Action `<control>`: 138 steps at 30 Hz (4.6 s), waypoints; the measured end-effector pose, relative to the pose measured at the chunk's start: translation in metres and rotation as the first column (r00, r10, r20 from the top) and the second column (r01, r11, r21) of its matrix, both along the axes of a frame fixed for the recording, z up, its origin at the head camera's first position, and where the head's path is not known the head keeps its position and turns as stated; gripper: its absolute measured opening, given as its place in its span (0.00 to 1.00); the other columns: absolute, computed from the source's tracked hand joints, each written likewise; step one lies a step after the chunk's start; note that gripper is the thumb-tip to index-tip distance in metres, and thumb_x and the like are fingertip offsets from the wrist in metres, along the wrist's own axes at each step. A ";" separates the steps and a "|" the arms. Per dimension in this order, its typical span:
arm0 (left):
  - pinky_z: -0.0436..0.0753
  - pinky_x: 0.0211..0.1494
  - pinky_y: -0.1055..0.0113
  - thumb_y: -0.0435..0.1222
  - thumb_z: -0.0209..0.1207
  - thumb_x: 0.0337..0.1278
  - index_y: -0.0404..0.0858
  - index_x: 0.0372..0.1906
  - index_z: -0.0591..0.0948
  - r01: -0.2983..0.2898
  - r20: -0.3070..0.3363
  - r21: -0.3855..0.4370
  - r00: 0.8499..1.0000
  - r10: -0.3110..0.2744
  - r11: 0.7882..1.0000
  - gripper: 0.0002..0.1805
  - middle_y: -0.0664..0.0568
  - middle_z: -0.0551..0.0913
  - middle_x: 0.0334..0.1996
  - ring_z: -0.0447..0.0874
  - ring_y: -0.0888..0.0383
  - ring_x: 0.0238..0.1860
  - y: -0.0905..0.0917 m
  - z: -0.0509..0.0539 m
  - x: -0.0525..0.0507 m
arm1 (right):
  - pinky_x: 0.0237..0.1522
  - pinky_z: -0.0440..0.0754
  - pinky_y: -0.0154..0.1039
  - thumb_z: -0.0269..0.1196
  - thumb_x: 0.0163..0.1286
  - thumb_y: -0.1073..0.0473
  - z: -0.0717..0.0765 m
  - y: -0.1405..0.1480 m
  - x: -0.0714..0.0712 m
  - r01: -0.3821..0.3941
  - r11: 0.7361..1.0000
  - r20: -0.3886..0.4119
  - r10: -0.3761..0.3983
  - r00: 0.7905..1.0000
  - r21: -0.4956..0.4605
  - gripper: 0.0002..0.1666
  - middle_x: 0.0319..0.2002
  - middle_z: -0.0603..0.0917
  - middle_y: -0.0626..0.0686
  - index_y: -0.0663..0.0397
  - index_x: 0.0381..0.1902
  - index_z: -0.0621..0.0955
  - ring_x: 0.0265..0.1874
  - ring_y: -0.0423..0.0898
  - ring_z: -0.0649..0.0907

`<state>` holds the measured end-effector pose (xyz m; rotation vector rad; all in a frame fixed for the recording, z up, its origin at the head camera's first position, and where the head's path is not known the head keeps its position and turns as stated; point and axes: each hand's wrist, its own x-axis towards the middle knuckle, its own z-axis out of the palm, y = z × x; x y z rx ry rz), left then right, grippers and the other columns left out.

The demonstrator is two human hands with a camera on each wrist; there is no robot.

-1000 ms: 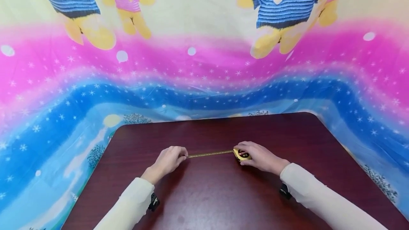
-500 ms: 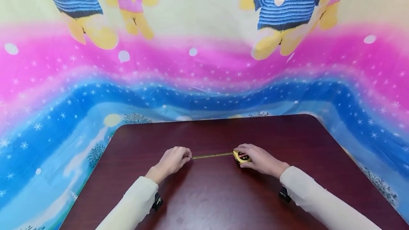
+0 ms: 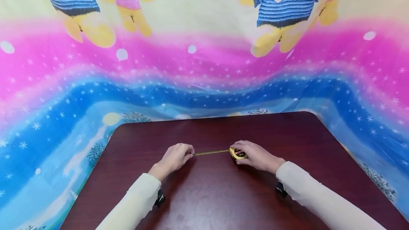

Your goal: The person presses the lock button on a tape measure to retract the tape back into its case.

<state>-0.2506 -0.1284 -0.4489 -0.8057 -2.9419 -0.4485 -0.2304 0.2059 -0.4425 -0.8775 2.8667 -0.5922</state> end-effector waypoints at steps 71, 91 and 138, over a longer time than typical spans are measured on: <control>0.82 0.40 0.67 0.38 0.65 0.65 0.50 0.40 0.86 0.068 -0.020 0.020 0.998 -0.068 0.997 0.03 0.60 0.88 0.34 0.83 0.65 0.34 0.053 0.001 -0.006 | 0.64 0.78 0.51 0.72 0.64 0.51 0.001 -0.033 -0.005 -0.042 0.999 -0.008 0.042 0.999 -0.010 0.33 0.63 0.79 0.51 0.49 0.67 0.77 0.62 0.49 0.79; 0.83 0.42 0.68 0.39 0.66 0.64 0.50 0.40 0.86 0.088 -0.007 0.062 0.996 -0.087 0.994 0.03 0.60 0.90 0.36 0.86 0.66 0.37 0.076 0.000 -0.007 | 0.60 0.80 0.50 0.72 0.64 0.53 0.002 -0.037 0.002 -0.057 0.998 -0.026 0.056 0.998 -0.020 0.34 0.63 0.79 0.52 0.51 0.67 0.77 0.60 0.49 0.80; 0.85 0.47 0.62 0.45 0.64 0.66 0.48 0.52 0.85 0.058 -0.093 0.008 0.994 -0.057 0.998 0.13 0.57 0.89 0.46 0.87 0.59 0.46 0.069 0.008 0.005 | 0.63 0.79 0.49 0.70 0.67 0.51 0.006 -0.044 0.002 -0.086 0.996 -0.038 0.086 0.996 0.015 0.34 0.64 0.79 0.53 0.54 0.67 0.76 0.61 0.49 0.80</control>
